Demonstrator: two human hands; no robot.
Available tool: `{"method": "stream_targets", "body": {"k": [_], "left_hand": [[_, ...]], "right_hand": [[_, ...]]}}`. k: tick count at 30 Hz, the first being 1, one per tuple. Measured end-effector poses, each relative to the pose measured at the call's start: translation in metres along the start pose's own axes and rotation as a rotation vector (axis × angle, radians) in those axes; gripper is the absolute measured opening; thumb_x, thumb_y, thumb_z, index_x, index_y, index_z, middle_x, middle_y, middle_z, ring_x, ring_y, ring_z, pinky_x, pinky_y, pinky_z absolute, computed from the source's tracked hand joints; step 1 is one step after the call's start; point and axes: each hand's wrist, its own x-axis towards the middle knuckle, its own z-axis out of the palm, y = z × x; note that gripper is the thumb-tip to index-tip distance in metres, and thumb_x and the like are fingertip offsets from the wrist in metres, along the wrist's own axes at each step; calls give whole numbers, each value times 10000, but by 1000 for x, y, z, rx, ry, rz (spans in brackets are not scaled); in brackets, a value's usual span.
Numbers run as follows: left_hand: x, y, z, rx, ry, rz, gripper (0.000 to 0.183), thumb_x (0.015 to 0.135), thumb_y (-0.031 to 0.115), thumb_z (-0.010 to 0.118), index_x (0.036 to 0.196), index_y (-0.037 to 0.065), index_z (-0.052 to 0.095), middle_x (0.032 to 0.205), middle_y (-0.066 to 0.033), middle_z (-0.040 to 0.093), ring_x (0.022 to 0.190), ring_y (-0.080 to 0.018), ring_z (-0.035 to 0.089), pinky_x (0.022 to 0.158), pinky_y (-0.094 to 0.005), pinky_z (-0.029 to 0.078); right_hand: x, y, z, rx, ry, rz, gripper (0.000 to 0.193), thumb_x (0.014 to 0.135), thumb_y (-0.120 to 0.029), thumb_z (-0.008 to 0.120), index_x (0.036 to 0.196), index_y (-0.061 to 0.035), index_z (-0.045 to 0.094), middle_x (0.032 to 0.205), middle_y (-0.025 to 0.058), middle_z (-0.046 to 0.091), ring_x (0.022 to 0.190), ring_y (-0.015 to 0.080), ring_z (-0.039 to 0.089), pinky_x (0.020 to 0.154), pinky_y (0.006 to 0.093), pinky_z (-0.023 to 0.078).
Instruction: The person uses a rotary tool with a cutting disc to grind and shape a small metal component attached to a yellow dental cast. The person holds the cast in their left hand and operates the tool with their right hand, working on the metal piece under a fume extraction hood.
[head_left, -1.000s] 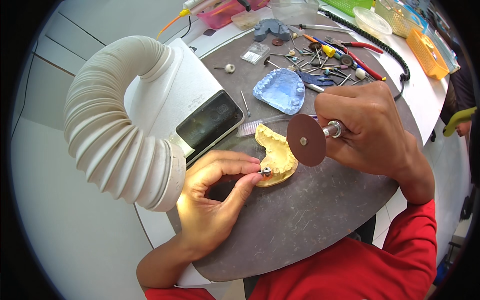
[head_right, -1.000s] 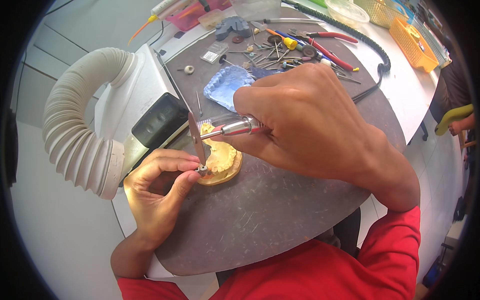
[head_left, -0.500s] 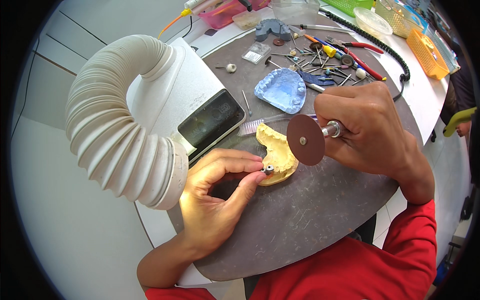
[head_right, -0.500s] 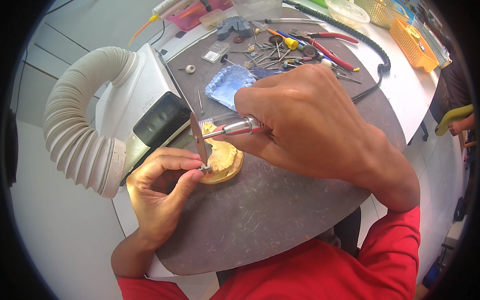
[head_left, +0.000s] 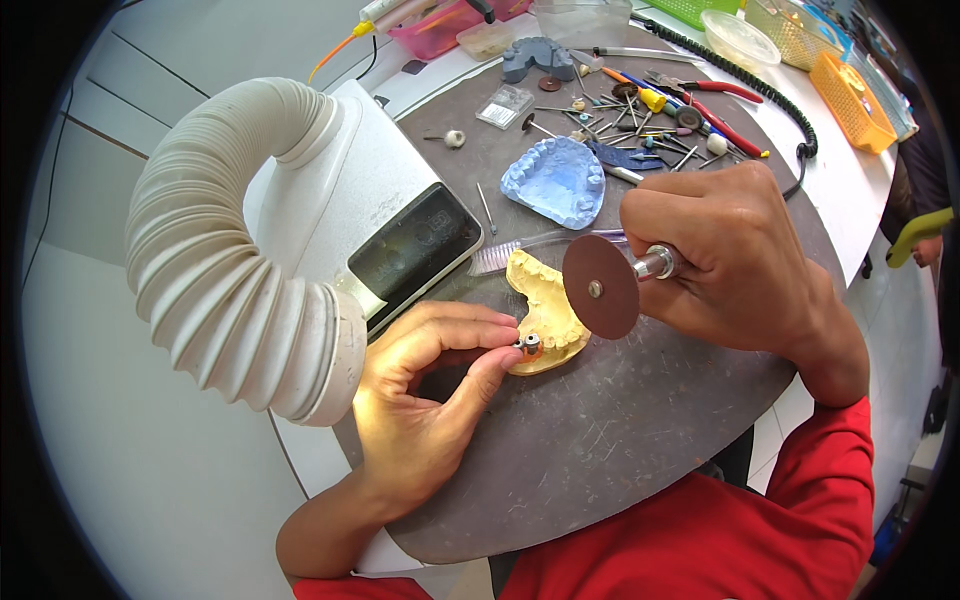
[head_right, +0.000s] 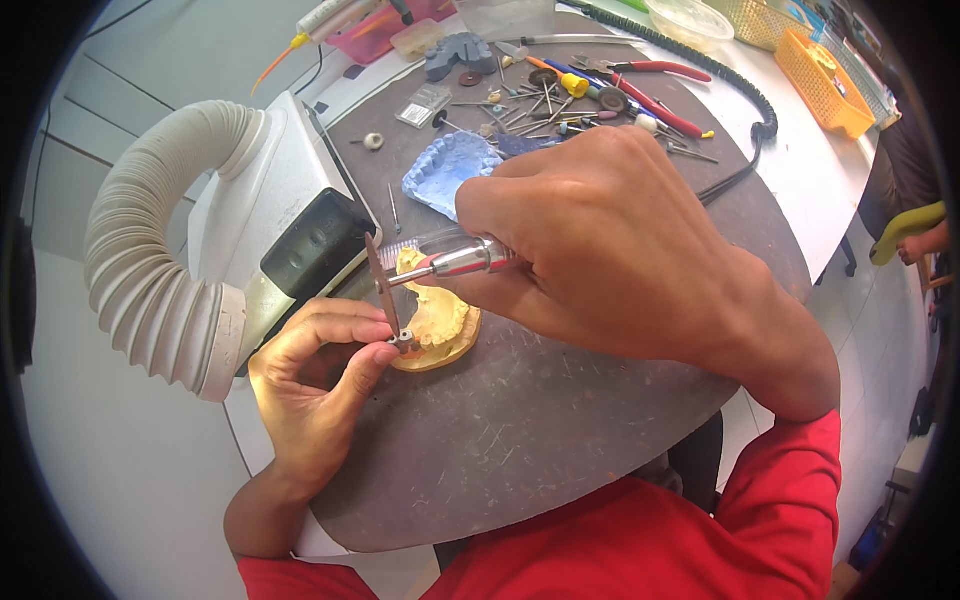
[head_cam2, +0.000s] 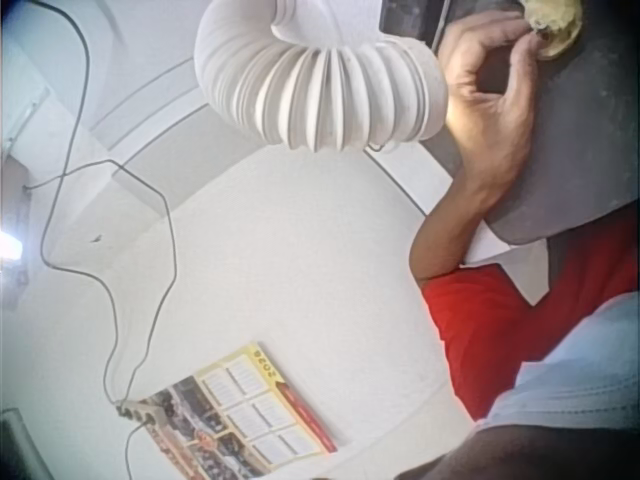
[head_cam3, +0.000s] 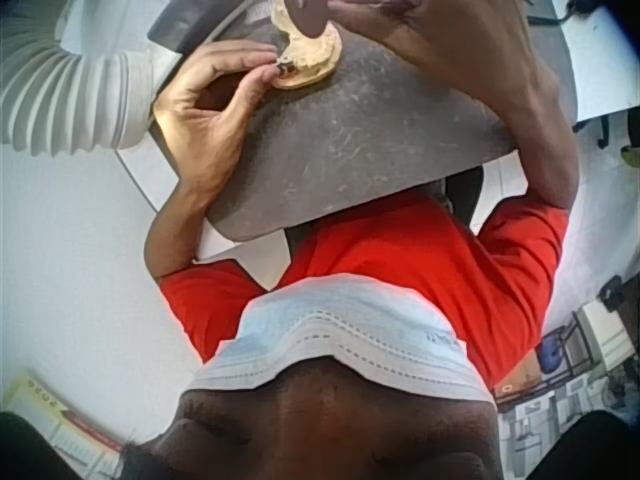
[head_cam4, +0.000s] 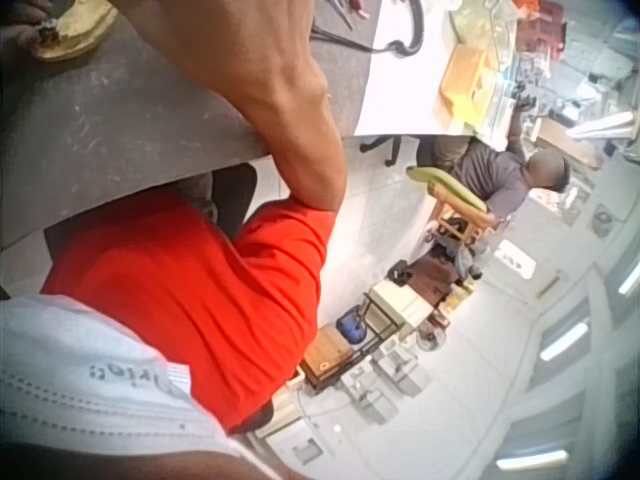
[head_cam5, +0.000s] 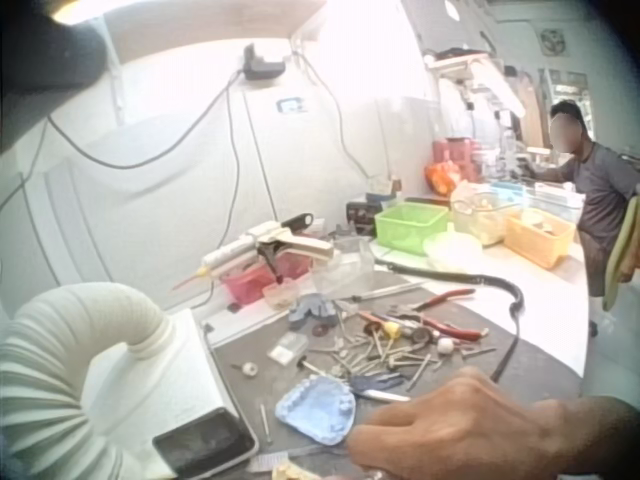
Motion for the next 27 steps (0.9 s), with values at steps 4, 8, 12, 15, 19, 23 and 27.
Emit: {"method": "stream_targets", "body": {"k": [4, 8, 12, 15, 19, 23, 27], "left_hand": [[0, -1, 0, 16, -3, 16, 123, 836, -74, 696, 952, -36, 682, 1039, -128, 644, 939, -170, 661, 823, -269, 573], [1, 4, 2, -5, 4, -15, 122, 839, -75, 691, 955, -39, 681, 1038, -129, 645, 936, -170, 665, 823, -271, 576], [1, 3, 1, -39, 8, -40, 108, 855, -66, 679, 960, -39, 681, 1043, -127, 646, 937, -165, 664, 813, -264, 573], [1, 3, 1, -59, 11, -67, 97, 868, -55, 671, 963, -37, 682, 1049, -123, 646, 932, -157, 662, 805, -255, 567], [0, 3, 2, -113, 21, -107, 88, 874, -44, 672, 960, -32, 684, 1051, -117, 648, 927, -147, 658, 806, -249, 559], [0, 3, 2, -137, 26, -115, 87, 869, -44, 679, 956, -31, 684, 1049, -116, 649, 931, -147, 657, 814, -251, 559], [0, 0, 2, -137, 13, -93, 96, 864, -53, 680, 957, -32, 685, 1048, -117, 649, 934, -149, 657, 818, -256, 560]], "right_hand": [[1, 0, 0, -3, 4, -6, 220, 564, -48, 673, 656, -54, 473, 577, 82, 456, 461, 272, 452, 443, 366, 334], [0, 0, 0, -6, -1, -2, 219, 563, -47, 674, 656, -54, 475, 578, 83, 459, 459, 273, 455, 442, 365, 335], [0, 0, 0, -7, -2, -2, 225, 563, -48, 681, 655, -54, 476, 580, 83, 464, 460, 272, 458, 442, 362, 336], [0, 0, 1, -12, -3, -3, 234, 563, -49, 692, 656, -54, 478, 581, 82, 468, 461, 270, 461, 443, 360, 339], [0, 0, 0, -12, -2, -9, 248, 560, -52, 709, 658, -55, 481, 582, 81, 471, 461, 267, 462, 444, 359, 341], [0, -1, 0, -12, 0, -8, 258, 561, -56, 720, 659, -55, 482, 582, 80, 471, 461, 266, 464, 444, 358, 341], [0, 0, 0, -11, -2, -8, 260, 565, -58, 725, 659, -55, 482, 582, 81, 473, 462, 266, 468, 445, 358, 343]]}}
